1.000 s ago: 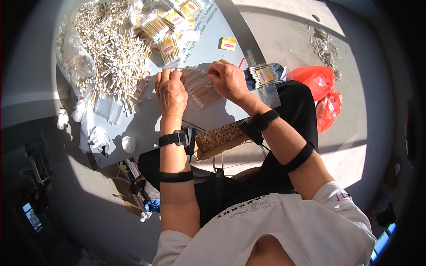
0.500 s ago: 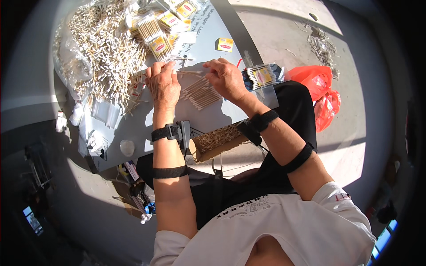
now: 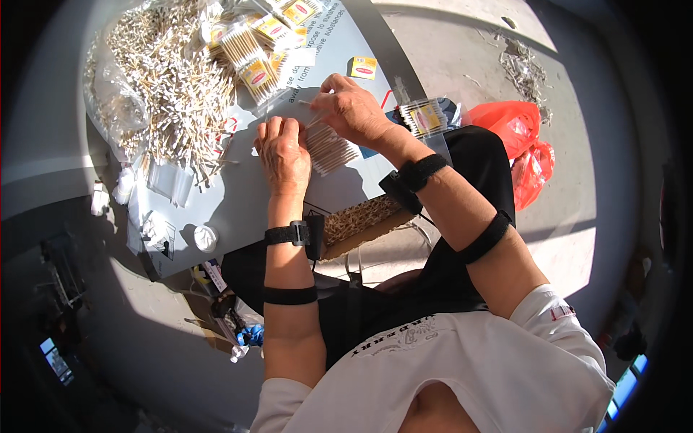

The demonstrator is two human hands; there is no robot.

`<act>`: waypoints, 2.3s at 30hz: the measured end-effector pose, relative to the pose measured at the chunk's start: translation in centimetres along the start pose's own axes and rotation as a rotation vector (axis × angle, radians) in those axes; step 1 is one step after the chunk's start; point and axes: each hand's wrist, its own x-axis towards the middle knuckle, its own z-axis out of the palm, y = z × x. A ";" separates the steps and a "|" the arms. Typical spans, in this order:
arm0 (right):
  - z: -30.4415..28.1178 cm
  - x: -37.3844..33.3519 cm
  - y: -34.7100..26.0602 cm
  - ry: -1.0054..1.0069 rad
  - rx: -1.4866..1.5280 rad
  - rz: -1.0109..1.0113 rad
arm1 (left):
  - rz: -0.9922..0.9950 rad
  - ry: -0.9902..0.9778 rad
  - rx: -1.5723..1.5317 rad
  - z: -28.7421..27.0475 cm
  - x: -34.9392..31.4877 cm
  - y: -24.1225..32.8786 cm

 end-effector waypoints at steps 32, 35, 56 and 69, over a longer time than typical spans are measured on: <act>0.9 -3.2 -1.6 0.215 0.889 0.370 | -0.007 -0.157 0.120 0.8 -3.5 3.6; 0.8 -3.0 -1.3 0.167 0.781 0.376 | -0.062 -0.131 -0.016 0.5 -3.1 3.1; -0.9 0.5 0.7 0.017 0.146 0.097 | -0.085 0.007 -0.202 -0.2 -2.8 0.6; -5.7 -0.8 -0.1 -0.147 0.572 0.329 | 0.027 -0.279 0.113 0.8 -2.2 0.5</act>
